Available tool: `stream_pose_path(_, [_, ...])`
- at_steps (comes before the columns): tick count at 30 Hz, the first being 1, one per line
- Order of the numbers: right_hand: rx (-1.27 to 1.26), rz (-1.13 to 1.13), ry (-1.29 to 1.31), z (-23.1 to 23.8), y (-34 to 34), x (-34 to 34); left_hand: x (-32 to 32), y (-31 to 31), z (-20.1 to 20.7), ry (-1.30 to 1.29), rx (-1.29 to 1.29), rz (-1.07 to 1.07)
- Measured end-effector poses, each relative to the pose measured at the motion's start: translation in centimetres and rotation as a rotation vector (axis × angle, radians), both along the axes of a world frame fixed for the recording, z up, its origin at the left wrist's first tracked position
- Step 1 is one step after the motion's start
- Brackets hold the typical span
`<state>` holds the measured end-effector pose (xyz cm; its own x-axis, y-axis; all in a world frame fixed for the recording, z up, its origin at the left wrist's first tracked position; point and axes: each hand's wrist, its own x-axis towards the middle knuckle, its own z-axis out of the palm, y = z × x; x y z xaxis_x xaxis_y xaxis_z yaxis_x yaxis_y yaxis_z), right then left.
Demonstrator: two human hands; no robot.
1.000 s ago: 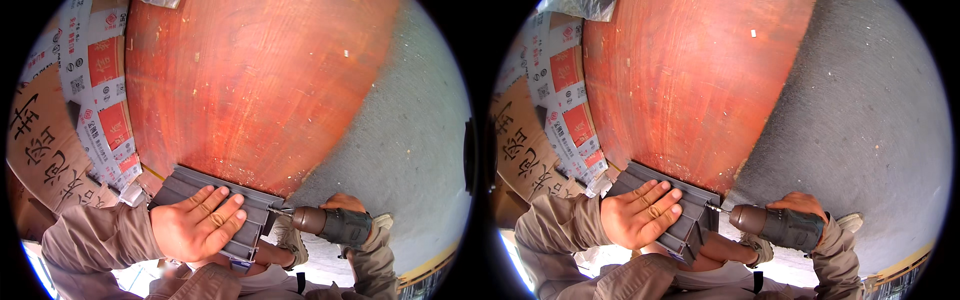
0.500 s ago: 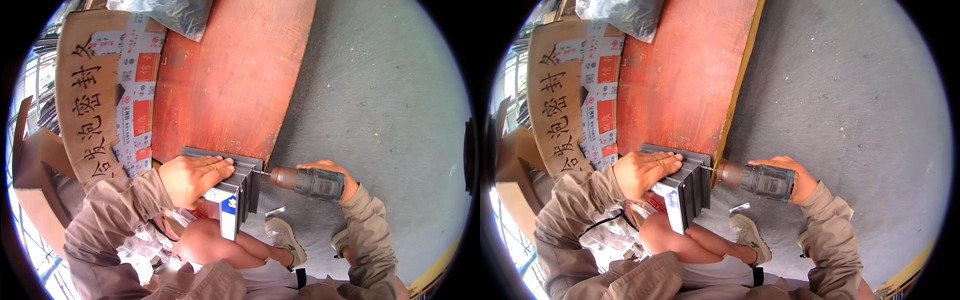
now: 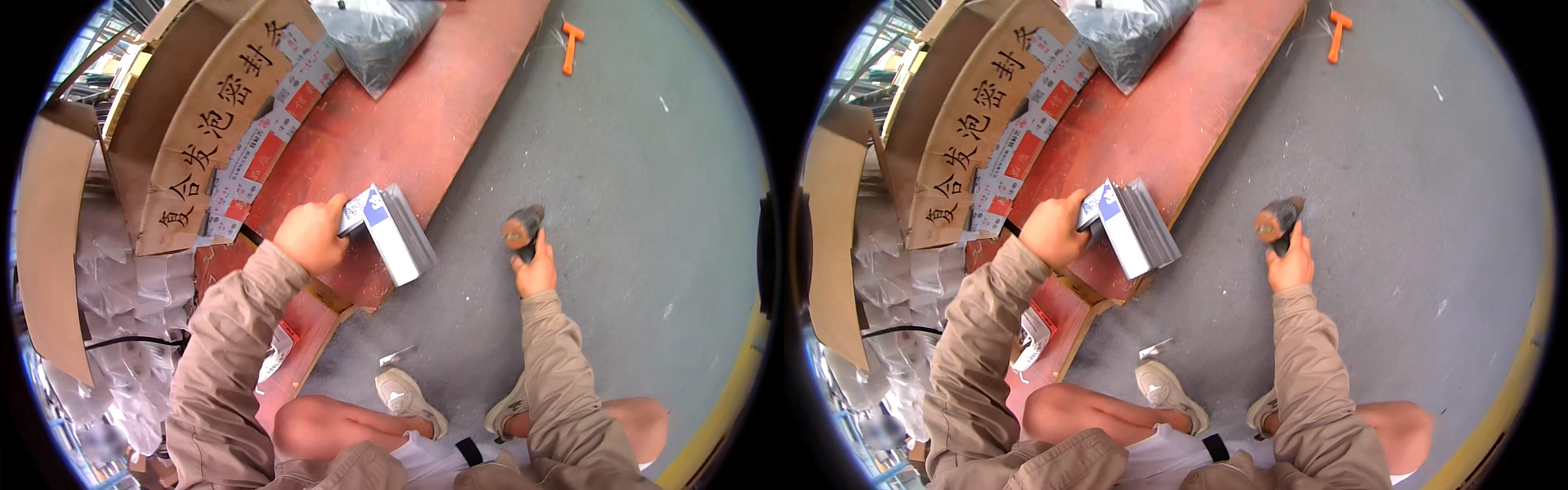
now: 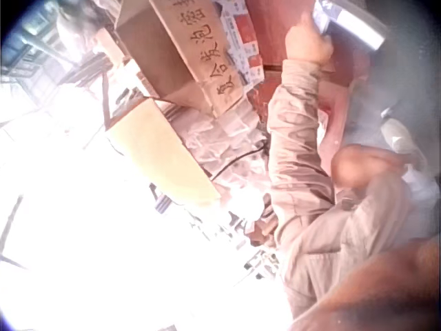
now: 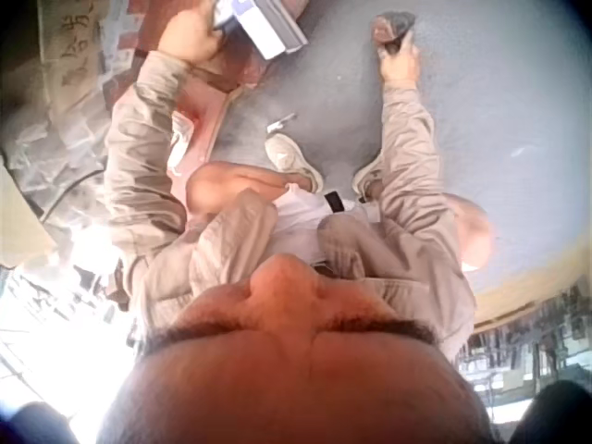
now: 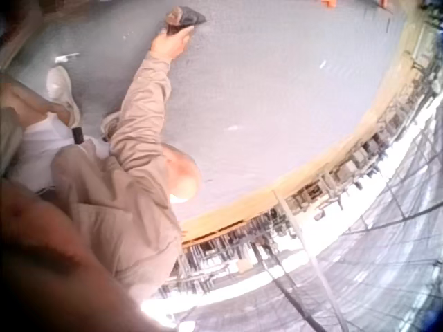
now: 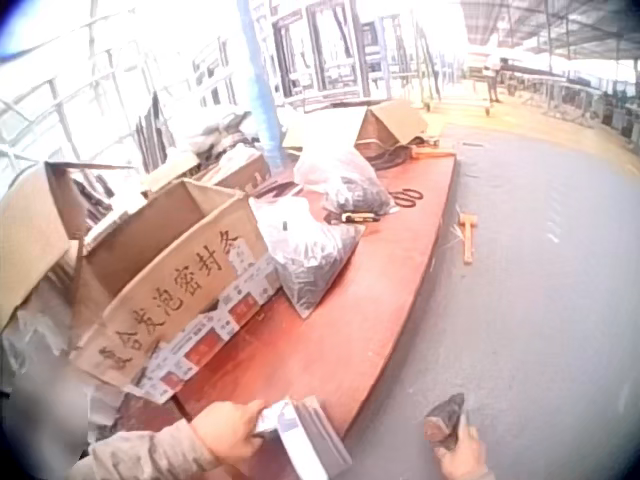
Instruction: The person uses a drill to make holes in metal frames on a workspace, then uses scissors to cut material.
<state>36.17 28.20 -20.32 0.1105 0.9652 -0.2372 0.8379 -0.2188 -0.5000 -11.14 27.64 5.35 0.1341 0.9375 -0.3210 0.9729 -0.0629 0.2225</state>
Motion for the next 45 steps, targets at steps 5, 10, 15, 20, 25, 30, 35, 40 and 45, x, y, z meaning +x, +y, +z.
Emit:
stream_pose_path(5, [0.143, 0.259, 0.033, 4.5, 1.3, 0.0, 5.2, -0.4, 1.2, -0.021, -0.025, 0.323])
stream_pose_path(10, [-0.078, 0.465, 0.651, 18.2, 1.6, -9.8, 7.2, 0.2, 0.8, -0.030, -0.201, 0.312])
stream_pose_path(15, [-0.186, 0.428, 0.617, 16.7, 5.0, -13.5, 6.8, 0.4, 2.0, -0.098, -0.171, 0.366])
stream_pose_path(20, [-0.217, 0.376, 0.641, 16.0, 7.1, -13.4, 8.0, 0.0, 2.9, 0.039, -0.105, 0.321])
stream_pose_path(25, [-0.356, 0.326, 0.711, 17.2, 7.0, -14.5, 7.6, -0.6, 3.1, 0.132, -0.083, 0.254])
stream_pose_path(30, [-0.377, 0.364, 0.650, 16.9, 6.6, -14.0, 8.4, -0.6, 3.0, 0.146, -0.052, 0.236])
stream_pose_path(35, [-0.127, 0.537, 0.495, 18.3, 5.0, -14.6, 5.9, -1.3, 1.9, 0.040, 0.021, 0.260])
stream_pose_path(40, [0.020, 0.599, 0.719, 18.7, 2.9, -15.4, 6.0, -1.2, 4.0, 0.043, 0.230, 0.263])
stream_pose_path(45, [0.248, 0.823, 0.762, 19.0, -4.3, -18.5, -0.4, -3.4, 2.2, -0.148, 0.605, 0.135])
